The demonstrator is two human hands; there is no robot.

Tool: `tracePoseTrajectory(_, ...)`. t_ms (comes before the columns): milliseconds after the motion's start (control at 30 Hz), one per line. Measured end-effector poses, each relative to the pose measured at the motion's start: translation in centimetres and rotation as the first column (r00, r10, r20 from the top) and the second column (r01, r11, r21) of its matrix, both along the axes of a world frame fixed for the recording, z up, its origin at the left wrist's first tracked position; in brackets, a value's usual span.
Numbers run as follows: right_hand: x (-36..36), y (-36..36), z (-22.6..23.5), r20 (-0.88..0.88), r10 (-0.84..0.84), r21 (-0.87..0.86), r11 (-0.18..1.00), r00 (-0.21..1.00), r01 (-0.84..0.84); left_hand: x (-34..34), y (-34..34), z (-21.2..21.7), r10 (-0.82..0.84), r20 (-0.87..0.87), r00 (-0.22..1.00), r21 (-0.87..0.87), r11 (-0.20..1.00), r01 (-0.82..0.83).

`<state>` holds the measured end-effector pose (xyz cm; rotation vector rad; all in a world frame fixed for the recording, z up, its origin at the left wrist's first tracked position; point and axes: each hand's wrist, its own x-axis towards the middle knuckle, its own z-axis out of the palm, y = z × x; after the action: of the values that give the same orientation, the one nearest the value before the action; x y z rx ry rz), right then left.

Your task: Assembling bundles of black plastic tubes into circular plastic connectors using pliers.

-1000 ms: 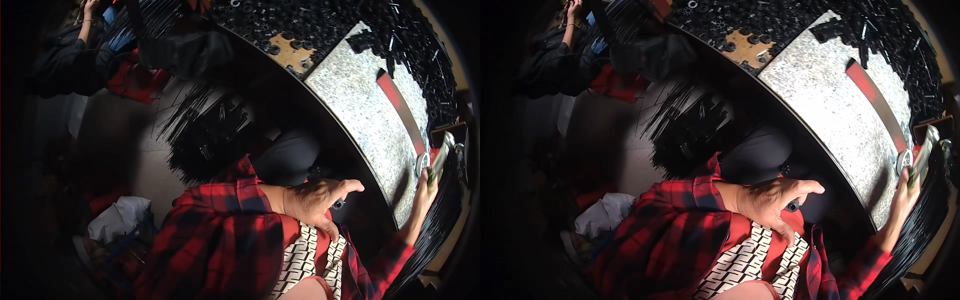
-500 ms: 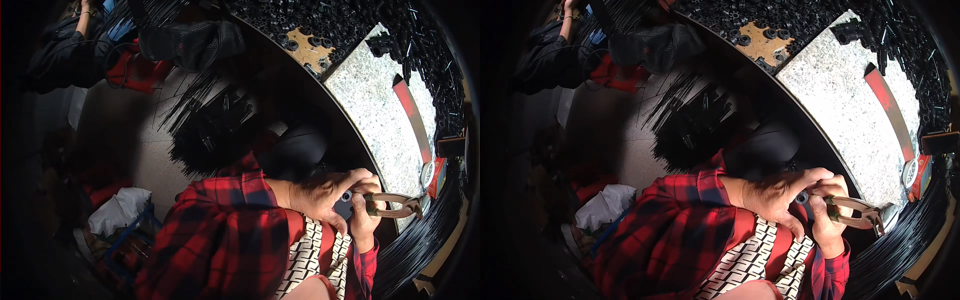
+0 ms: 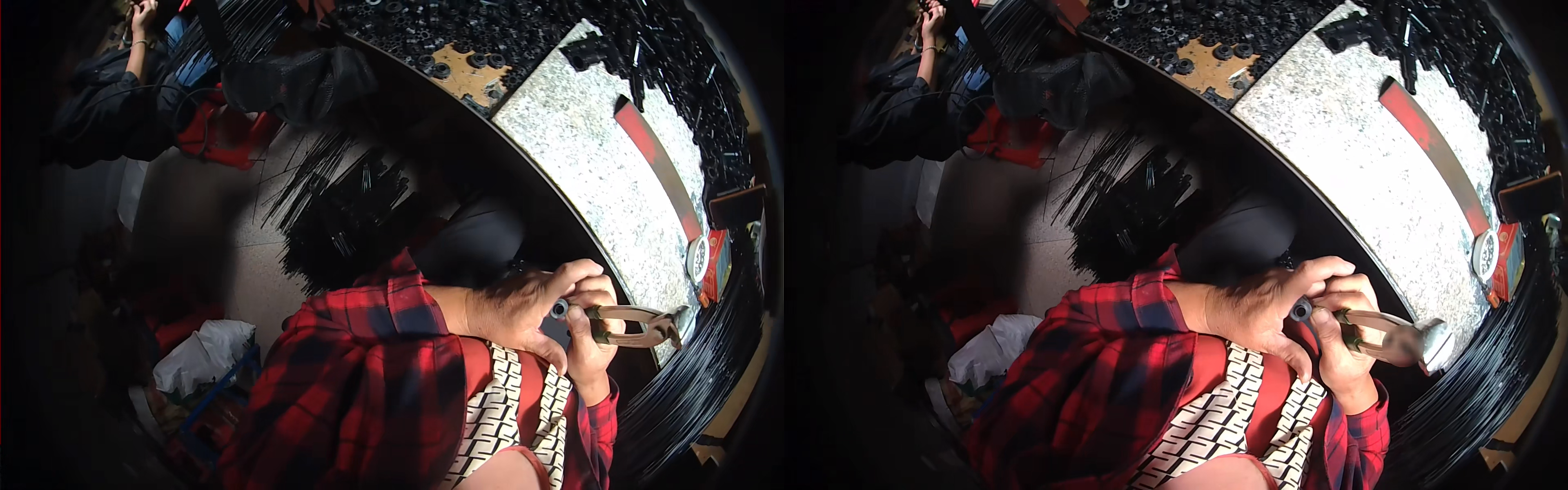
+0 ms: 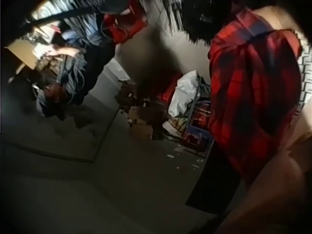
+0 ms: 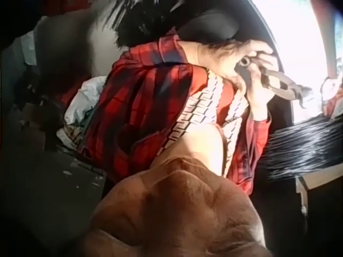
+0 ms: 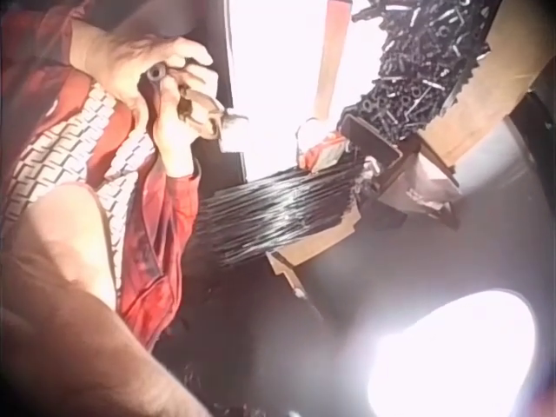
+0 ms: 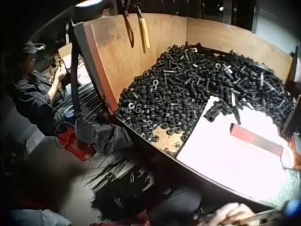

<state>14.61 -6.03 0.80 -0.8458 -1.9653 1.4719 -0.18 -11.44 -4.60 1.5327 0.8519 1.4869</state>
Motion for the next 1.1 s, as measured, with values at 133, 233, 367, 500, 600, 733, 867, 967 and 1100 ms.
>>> tracePoseTrajectory(133,1.0,-0.2,0.0,0.011,-0.002,-0.001,1.0,1.0,0.002,0.4,-0.1,0.5,-0.023,-0.038,0.999,-0.033,0.999,0.022)
tracePoseTrajectory(233,1.4,-0.3,-0.2,-0.049,-0.019,-0.002,1.0,0.999,0.019,0.9,0.2,0.6,-0.018,-0.038,0.999,-0.032,0.999,0.017)
tracePoseTrajectory(367,2.1,-0.4,-0.2,-0.08,-0.015,0.025,1.0,0.997,0.017,1.0,0.2,1.4,-0.026,-0.092,0.995,-0.075,0.997,0.019)
tracePoseTrajectory(500,2.3,-0.3,-0.4,-0.151,-0.012,-0.064,0.998,0.988,0.002,1.2,0.2,1.0,-0.042,-0.071,0.997,-0.159,0.987,0.03)
tracePoseTrajectory(600,2.2,-0.5,-0.1,-0.18,0.008,-0.059,0.998,0.984,-0.018,1.3,-0.3,0.6,-0.05,-0.002,0.999,-0.172,0.984,0.049)
tracePoseTrajectory(733,2.5,-1.0,0.0,-0.174,-0.031,-0.075,0.997,0.984,0.018,1.6,-0.1,1.2,-0.077,-0.042,0.996,-0.181,0.981,0.068)
tracePoseTrajectory(867,2.8,-0.7,-0.8,-0.202,0.011,0.045,0.999,0.979,-0.002,1.8,0.1,1.6,-0.057,-0.087,0.995,-0.119,0.992,0.046)
tracePoseTrajectory(967,2.9,0.3,-1.1,-0.147,0.058,0.253,0.967,0.987,-0.019,1.5,0.3,2.5,-0.025,-0.222,0.975,-0.048,0.999,0.014)
tracePoseTrajectory(1100,1.9,0.9,0.4,-0.038,0.054,0.327,0.944,0.998,-0.039,0.7,0.5,2.5,-0.043,-0.229,0.972,-0.044,0.998,0.033)
